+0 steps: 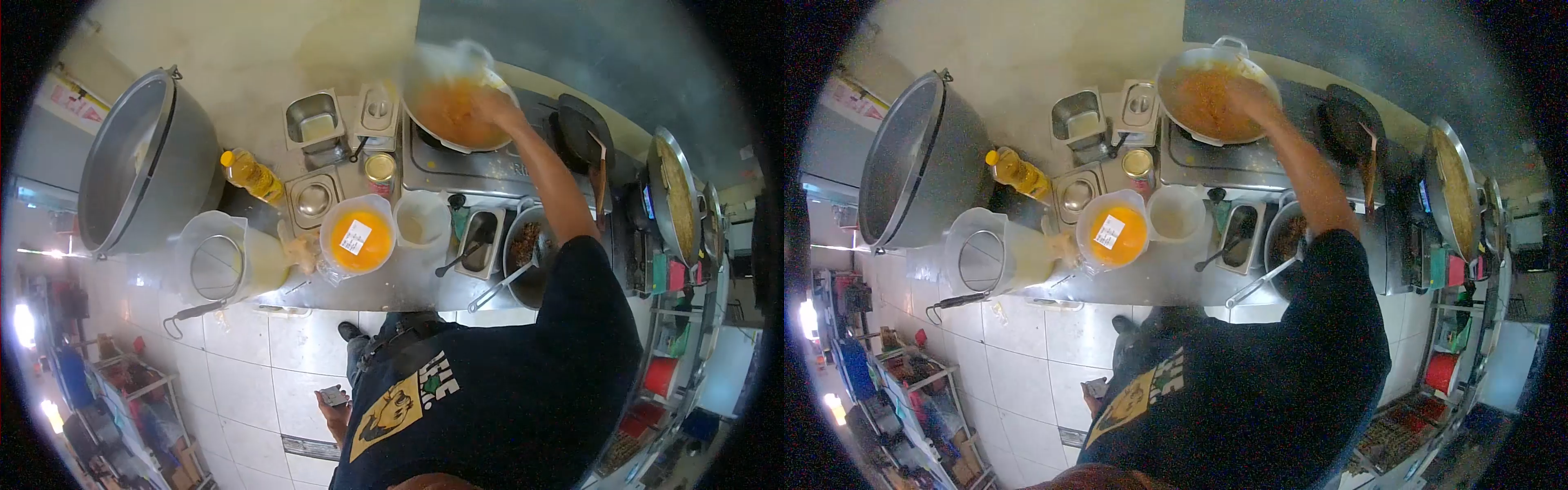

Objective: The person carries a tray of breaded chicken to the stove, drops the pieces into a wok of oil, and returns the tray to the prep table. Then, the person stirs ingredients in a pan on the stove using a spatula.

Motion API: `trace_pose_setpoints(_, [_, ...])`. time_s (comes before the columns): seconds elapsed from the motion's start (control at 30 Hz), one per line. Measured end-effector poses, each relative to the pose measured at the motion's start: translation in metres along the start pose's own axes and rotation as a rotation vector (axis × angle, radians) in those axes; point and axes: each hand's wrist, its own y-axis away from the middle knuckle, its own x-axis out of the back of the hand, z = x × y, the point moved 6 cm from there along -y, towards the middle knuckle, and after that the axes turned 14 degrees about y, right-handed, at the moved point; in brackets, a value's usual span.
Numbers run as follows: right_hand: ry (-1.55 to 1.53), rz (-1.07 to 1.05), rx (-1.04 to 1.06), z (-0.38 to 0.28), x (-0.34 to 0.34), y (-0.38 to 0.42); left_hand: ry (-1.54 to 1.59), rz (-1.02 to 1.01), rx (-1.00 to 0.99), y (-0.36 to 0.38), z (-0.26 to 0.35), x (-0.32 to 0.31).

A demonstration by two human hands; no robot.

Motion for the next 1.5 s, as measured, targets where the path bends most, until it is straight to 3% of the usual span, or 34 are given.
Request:
trace_pose_setpoints(0.07, [0.004, -0.116, 0.049, -0.001, -0.025, -0.016, 0.045, -0.038, 0.073, -0.011, -0.010, 0.004])
trace_pose_setpoints(0.13, [-0.044, -0.085, 0.141, -0.011, -0.008, -0.006, 0.067, 0.029, 0.098, -0.015, -0.014, 0.019])
trace_pose_setpoints(0.2, [-0.098, -0.047, 0.240, -0.031, 0.024, 0.001, 0.215, -0.173, 0.045, -0.043, -0.018, 0.050])
trace_pose_setpoints(0.23, [-0.066, -0.133, 0.103, -0.026, 0.030, 0.002, 0.221, -0.173, 0.042, -0.043, -0.019, 0.046])
trace_pose_setpoints(0.3, [-0.025, -0.225, -0.041, -0.011, 0.014, 0.002, 0.188, 0.091, 0.093, -0.042, -0.030, 0.048])
trace_pose_setpoints(0.4, [-0.037, -0.091, 0.058, -0.014, -0.006, -0.005, 0.097, 0.005, 0.142, -0.039, -0.024, 0.044])
trace_pose_setpoints(0.43, [-0.078, -0.058, 0.003, -0.024, 0.028, 0.007, 0.018, 0.056, 0.118, -0.010, -0.009, 0.015])
trace_pose_setpoints(0.5, [-0.113, -0.026, -0.047, -0.020, 0.033, 0.004, 0.022, 0.022, 0.124, -0.018, -0.008, 0.018])
trace_pose_setpoints(0.6, [0.045, -0.114, -0.112, 0.012, 0.005, -0.005, -0.023, -0.011, 0.161, -0.008, -0.003, 0.004])
trace_pose_setpoints(0.67, [0.063, -0.171, 0.003, -0.011, 0.057, 0.003, -0.089, 0.019, 0.012, 0.011, 0.012, -0.017])
trace_pose_setpoints(0.7, [0.066, -0.171, 0.013, -0.003, 0.053, 0.000, 0.012, 0.041, 0.048, 0.001, 0.007, -0.004])
trace_pose_setpoints(0.77, [0.062, -0.208, -0.218, 0.035, 0.045, 0.000, 0.012, 0.013, 0.046, 0.001, 0.004, -0.003])
trace_pose_setpoints(0.8, [0.066, -0.210, -0.213, 0.038, 0.043, 0.001, 0.001, -0.017, 0.040, 0.002, 0.005, -0.004])
trace_pose_setpoints(0.87, [0.141, 0.015, -0.221, 0.037, 0.063, 0.007, 0.000, -0.043, 0.128, -0.012, -0.007, 0.012])
trace_pose_setpoints(1.03, [0.090, -0.080, -0.163, 0.000, 0.034, 0.007, 0.084, 0.098, 0.151, -0.032, -0.022, 0.035])
trace_pose_setpoints(1.13, [0.086, -0.096, -0.104, -0.010, 0.033, 0.020, 0.038, 0.049, 0.068, -0.002, 0.002, -0.002])
trace_pose_setpoints(1.2, [0.152, -0.119, -0.118, -0.009, 0.029, 0.015, 0.073, -0.012, 0.118, -0.023, -0.005, 0.024])
trace_pose_setpoints(1.33, [0.114, -0.137, -0.141, -0.006, 0.023, 0.009, 0.000, 0.025, 0.086, -0.003, -0.001, -0.011])
trace_pose_setpoints(1.5, [0.118, -0.133, -0.173, -0.011, 0.028, 0.012, 0.050, 0.006, 0.083, -0.015, -0.001, 0.004])
